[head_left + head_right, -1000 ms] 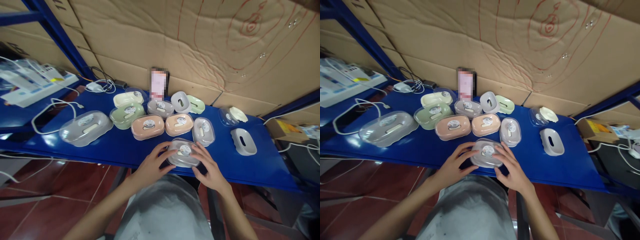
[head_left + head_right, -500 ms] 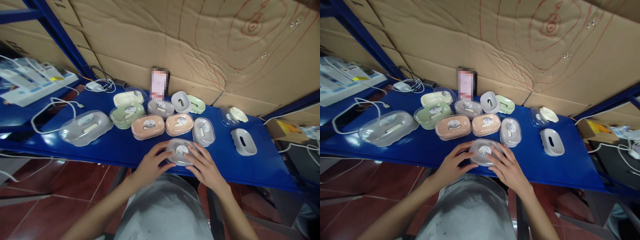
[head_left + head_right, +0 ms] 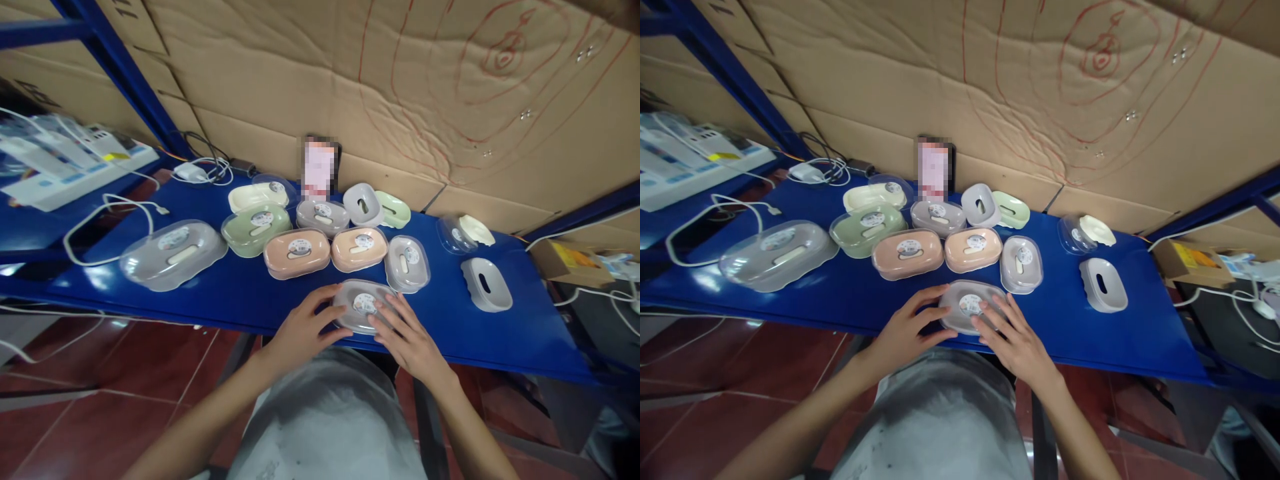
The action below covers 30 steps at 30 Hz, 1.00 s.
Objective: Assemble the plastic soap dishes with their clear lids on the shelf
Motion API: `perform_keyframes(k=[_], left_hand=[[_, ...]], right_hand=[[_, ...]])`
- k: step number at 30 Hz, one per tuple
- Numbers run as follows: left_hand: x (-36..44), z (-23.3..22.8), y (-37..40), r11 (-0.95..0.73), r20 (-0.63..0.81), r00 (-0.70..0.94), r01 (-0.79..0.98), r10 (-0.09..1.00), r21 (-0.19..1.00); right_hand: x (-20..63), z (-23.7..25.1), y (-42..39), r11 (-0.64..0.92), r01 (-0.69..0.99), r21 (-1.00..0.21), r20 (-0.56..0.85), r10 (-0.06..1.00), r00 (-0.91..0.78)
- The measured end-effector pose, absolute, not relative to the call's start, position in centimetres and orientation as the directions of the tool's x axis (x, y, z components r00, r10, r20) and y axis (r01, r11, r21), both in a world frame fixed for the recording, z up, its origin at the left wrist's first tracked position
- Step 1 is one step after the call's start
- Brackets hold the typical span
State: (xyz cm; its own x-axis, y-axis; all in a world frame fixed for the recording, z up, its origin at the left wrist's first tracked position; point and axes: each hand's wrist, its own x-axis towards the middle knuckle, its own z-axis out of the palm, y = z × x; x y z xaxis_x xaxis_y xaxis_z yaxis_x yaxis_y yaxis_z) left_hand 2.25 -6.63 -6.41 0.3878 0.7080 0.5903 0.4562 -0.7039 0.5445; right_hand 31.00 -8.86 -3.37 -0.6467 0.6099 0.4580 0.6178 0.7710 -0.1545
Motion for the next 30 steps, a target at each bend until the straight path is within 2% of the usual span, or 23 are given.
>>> perform_keyframes(k=[11,16,19,21,24,26,28,30], left_hand=[[2.3,-6.3,-6.6,-0.717,0.611,0.393,0.502,0.688,0.484],[2.7,-6.1,-7.0,-0.72,0.599,0.444,0.593,0.666,0.36],[2.7,-5.9,-7.4,-0.712,0.587,0.458,0.622,0.668,0.325],[2.6,-5.8,-7.5,-0.71,0.584,0.453,0.617,0.674,0.34],[2.5,-5.7,-7.4,-0.698,0.569,0.446,0.617,0.69,0.363],[2.7,-5.7,-7.4,-0.699,0.561,0.46,0.627,0.688,0.344],[2.8,-5.6,-7.3,-0.71,0.553,0.49,0.636,0.674,0.303],[3.0,-5.6,-7.3,-0.718,0.54,0.514,0.636,0.667,0.281]], right_hand=[[31.0,-3.6,-8.4,0.71,0.664,-0.234,0.389,0.694,-0.605],[30.9,-3.7,-8.4,0.659,0.698,-0.281,0.374,0.745,-0.552],[31.3,-3.7,-9.0,0.679,0.687,-0.258,0.45,0.714,-0.537],[32.2,-3.7,-9.4,0.664,0.715,-0.219,0.562,0.685,-0.464],[34.8,-3.5,-9.2,0.477,0.847,-0.233,0.722,0.669,-0.178],[37.0,-3.2,-8.0,0.274,0.92,-0.281,0.738,0.675,0.025],[39.2,-3.1,-6.0,0.124,0.948,-0.292,0.704,0.699,0.125],[41.1,-3.3,-3.5,0.064,0.963,-0.261,0.665,0.735,0.131]])
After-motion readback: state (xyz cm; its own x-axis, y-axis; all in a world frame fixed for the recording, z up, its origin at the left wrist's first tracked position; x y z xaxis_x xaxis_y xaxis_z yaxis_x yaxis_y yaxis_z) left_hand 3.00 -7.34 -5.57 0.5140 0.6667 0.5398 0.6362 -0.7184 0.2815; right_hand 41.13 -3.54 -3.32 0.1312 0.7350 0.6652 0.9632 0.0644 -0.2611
